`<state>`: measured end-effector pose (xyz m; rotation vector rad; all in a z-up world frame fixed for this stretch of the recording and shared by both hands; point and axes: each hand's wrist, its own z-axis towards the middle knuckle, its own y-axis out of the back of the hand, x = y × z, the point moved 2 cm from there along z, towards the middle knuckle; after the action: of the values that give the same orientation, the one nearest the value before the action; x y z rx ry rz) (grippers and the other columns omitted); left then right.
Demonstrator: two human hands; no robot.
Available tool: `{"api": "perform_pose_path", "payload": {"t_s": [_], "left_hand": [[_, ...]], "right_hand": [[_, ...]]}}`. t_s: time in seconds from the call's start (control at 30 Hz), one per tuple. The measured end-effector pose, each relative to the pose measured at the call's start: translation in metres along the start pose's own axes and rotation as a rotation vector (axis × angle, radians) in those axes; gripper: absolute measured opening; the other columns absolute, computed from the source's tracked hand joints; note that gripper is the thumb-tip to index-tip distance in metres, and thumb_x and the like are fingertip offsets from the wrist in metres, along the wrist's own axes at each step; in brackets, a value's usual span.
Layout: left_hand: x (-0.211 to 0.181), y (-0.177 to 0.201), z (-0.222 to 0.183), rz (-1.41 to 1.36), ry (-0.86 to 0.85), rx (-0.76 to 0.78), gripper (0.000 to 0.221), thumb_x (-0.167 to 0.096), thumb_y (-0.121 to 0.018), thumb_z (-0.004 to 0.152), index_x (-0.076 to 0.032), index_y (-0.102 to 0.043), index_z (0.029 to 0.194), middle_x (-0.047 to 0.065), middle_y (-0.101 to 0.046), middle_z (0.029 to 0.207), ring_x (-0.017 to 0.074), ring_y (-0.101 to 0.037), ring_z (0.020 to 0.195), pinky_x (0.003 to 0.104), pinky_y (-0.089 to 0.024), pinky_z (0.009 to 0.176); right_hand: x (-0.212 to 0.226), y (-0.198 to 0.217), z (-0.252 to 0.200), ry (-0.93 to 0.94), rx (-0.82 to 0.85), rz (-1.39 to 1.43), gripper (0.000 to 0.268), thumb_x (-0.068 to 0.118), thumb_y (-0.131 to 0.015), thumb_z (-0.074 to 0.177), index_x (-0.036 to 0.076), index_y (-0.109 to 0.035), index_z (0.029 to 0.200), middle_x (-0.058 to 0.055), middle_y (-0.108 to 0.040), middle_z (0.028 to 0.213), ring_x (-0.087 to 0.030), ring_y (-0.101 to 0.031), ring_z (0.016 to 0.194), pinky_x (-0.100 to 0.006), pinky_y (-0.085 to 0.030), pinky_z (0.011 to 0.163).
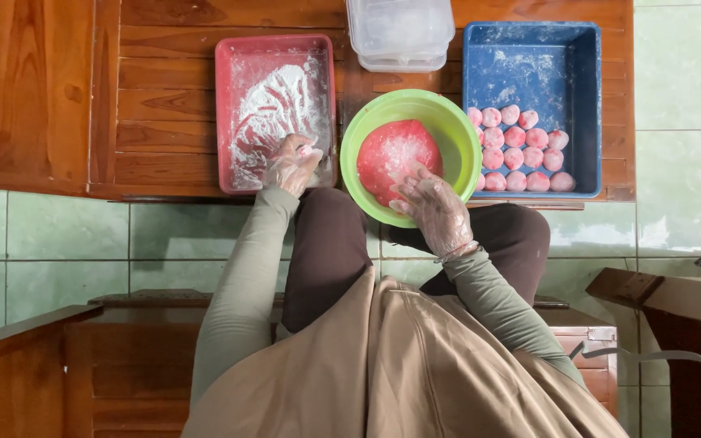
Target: Shaping pink dough into small uniform balls and arranging them in a tray for further processing.
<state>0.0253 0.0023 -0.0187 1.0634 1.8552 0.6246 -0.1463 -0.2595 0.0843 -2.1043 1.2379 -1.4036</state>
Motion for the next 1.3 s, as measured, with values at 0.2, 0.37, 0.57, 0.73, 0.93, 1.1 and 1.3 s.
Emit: {"api": "perform_pose_path", "payload": {"t_s": [0.2, 0.37, 0.57, 0.73, 0.93, 1.1, 1.3], "left_hand": [[-0.076, 0.013, -0.068, -0.431, -0.197, -0.114, 0.025, -0.044, -0.073, 0.082, -0.037, -0.071, 0.105, -0.001, -0.072, 0.114, 0.0254, -0.069, 0.110, 0.042, -0.055, 0.098], [-0.125, -0.039, -0.084, -0.331, -0.319, -0.092, 0.044, -0.047, -0.079, 0.079, -0.035, -0.067, 0.120, 0.008, -0.073, 0.120, 0.0300, -0.070, 0.113, 0.043, -0.058, 0.096], [-0.167, -0.029, -0.144, -0.262, -0.426, 0.104, 0.059, -0.022, -0.060, 0.100, -0.033, -0.040, 0.155, 0.008, -0.054, 0.153, 0.0334, -0.055, 0.136, 0.046, -0.044, 0.121], [-0.166, -0.048, -0.135, -0.391, -0.406, 0.162, 0.055, -0.029, -0.060, 0.098, -0.043, -0.045, 0.150, -0.002, -0.055, 0.153, 0.0253, -0.054, 0.138, 0.040, -0.041, 0.122], [-0.154, -0.075, -0.108, -0.372, -0.475, 0.031, 0.047, -0.043, -0.060, 0.095, -0.053, -0.052, 0.140, -0.013, -0.061, 0.143, 0.0155, -0.059, 0.131, 0.036, -0.044, 0.118], [-0.138, -0.085, -0.084, -0.467, -0.539, -0.125, 0.041, -0.037, -0.064, 0.095, -0.042, -0.063, 0.136, -0.007, -0.063, 0.141, 0.0192, -0.058, 0.133, 0.039, -0.050, 0.114], [-0.154, -0.060, -0.103, -0.411, -0.546, -0.120, 0.037, -0.046, -0.062, 0.094, -0.041, -0.065, 0.130, -0.008, -0.069, 0.131, 0.0151, -0.061, 0.129, 0.040, -0.045, 0.116]], "right_hand": [[-0.004, -0.005, 0.003, -0.019, 0.053, -0.094, 0.041, 0.009, -0.063, 0.092, -0.003, -0.060, 0.131, -0.025, -0.070, 0.118, -0.040, -0.071, 0.105, -0.056, -0.059, 0.088], [-0.006, 0.005, 0.026, 0.189, 0.127, -0.251, 0.052, 0.016, -0.065, 0.095, -0.001, -0.054, 0.144, -0.023, -0.064, 0.132, -0.033, -0.070, 0.110, -0.048, -0.061, 0.089], [0.012, 0.023, 0.053, 0.509, -0.014, -1.210, 0.040, 0.018, -0.081, 0.090, 0.012, -0.072, 0.128, -0.019, -0.067, 0.125, -0.037, -0.068, 0.111, -0.046, -0.061, 0.091], [0.011, 0.054, 0.075, 0.390, -0.141, -1.424, 0.047, 0.033, -0.084, 0.081, 0.027, -0.073, 0.126, -0.005, -0.069, 0.122, -0.029, -0.068, 0.113, -0.040, -0.057, 0.098], [0.044, 0.029, 0.063, 0.226, -0.211, -1.379, 0.041, 0.041, -0.075, 0.082, 0.028, -0.075, 0.121, -0.008, -0.074, 0.110, -0.030, -0.070, 0.107, -0.041, -0.055, 0.097], [0.117, 0.068, 0.089, 0.297, -0.351, -1.397, 0.032, 0.042, -0.069, 0.089, 0.028, -0.077, 0.116, -0.003, -0.074, 0.088, -0.022, -0.073, 0.092, -0.037, -0.057, 0.087], [0.191, 0.168, 0.163, 0.305, -0.579, -1.597, 0.031, 0.048, -0.065, 0.090, 0.038, -0.073, 0.118, -0.004, -0.066, 0.114, -0.026, -0.067, 0.110, -0.047, -0.052, 0.098]]}}
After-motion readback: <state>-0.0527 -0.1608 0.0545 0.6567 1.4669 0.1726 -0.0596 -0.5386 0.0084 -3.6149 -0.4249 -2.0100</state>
